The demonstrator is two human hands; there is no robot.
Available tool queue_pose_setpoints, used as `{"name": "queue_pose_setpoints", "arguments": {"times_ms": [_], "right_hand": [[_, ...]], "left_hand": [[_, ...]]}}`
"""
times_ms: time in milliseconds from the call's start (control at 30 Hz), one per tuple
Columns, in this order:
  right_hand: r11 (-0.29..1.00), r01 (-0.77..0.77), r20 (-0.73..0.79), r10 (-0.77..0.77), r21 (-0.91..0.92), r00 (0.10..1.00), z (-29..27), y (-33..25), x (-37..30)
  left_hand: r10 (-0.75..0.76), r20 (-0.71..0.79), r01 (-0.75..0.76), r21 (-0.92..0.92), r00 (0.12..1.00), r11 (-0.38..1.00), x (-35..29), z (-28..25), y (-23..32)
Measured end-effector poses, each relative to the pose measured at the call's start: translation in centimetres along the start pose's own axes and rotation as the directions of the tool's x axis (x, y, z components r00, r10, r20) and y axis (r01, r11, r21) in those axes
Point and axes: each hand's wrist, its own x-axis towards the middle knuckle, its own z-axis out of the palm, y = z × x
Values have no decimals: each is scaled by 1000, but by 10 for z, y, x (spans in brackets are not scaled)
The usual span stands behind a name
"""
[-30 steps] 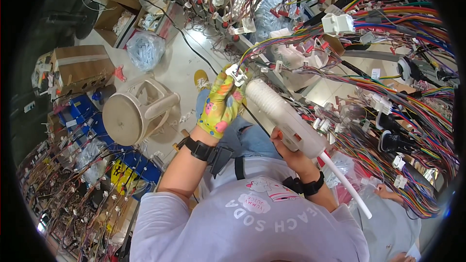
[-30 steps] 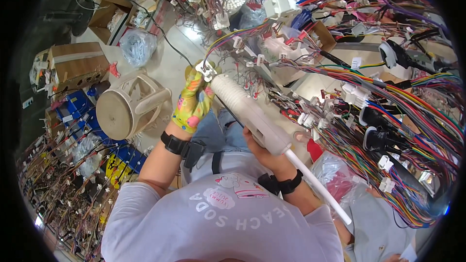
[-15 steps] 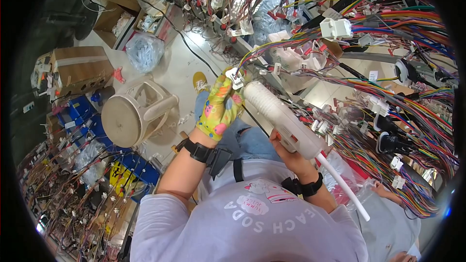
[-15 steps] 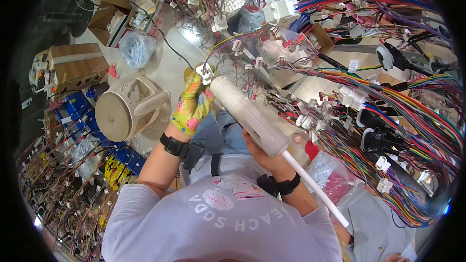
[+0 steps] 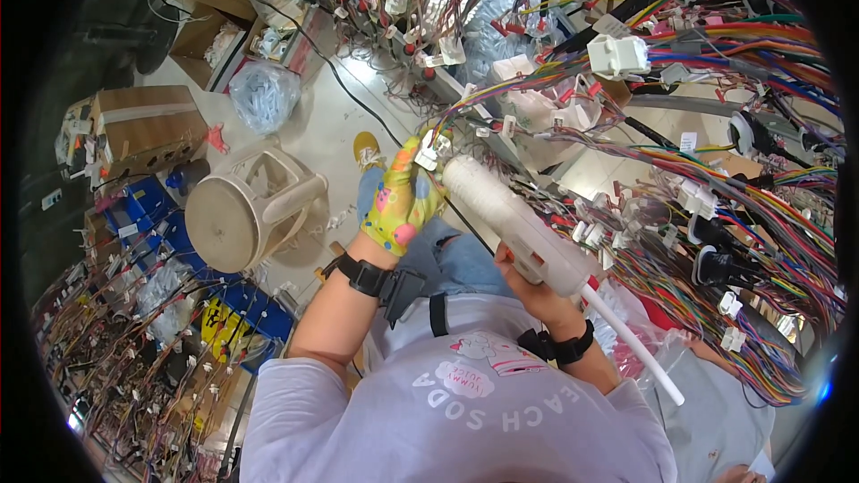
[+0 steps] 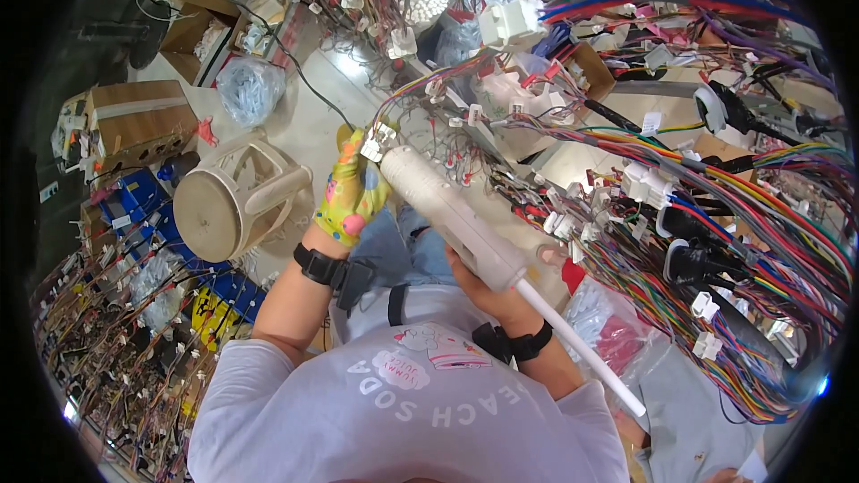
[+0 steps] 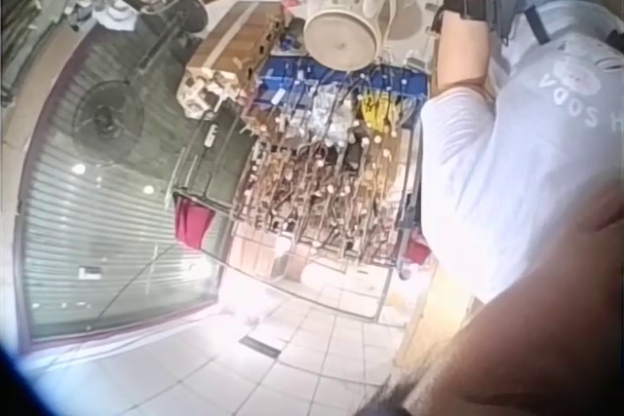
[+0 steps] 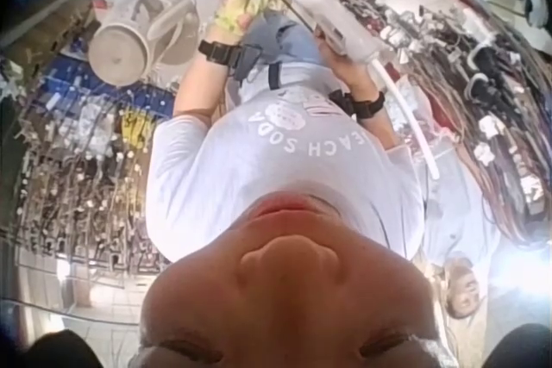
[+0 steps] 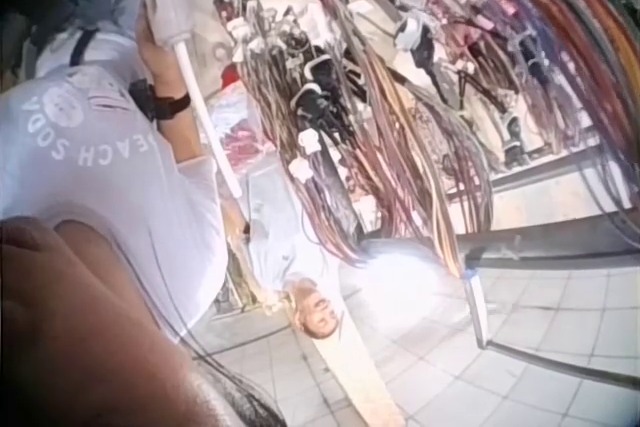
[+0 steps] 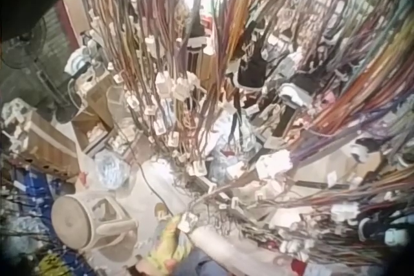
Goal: The person applies glue to a connector on a wire harness using a glue gun, then moves to another section of the harness to apply more glue. Finally, they reach into a plastic bag to retrieve a small component.
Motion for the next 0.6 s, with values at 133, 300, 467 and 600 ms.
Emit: {"name": "queue_pose_setpoints", "arguments": {"times_ms": [133,300,467,600], "right_hand": [[1000,-3,-20,3,21,1000,2,1,1],[1000,-20,-20,20,16,1000,4,3,0],[1000,-27,-11,27,-4,1000,3,5,0],[999,-8,-38,6,-34,999,4,5,0]], "left_hand": [[5,52,-8,54,999,999,0,4,1],[-1,23,0,49,1000,999,-1,4,1],[13,23,-15,63,1000,998,2,-4,1],[1,6,-1,33,1000,999,8,-11,2]]}}
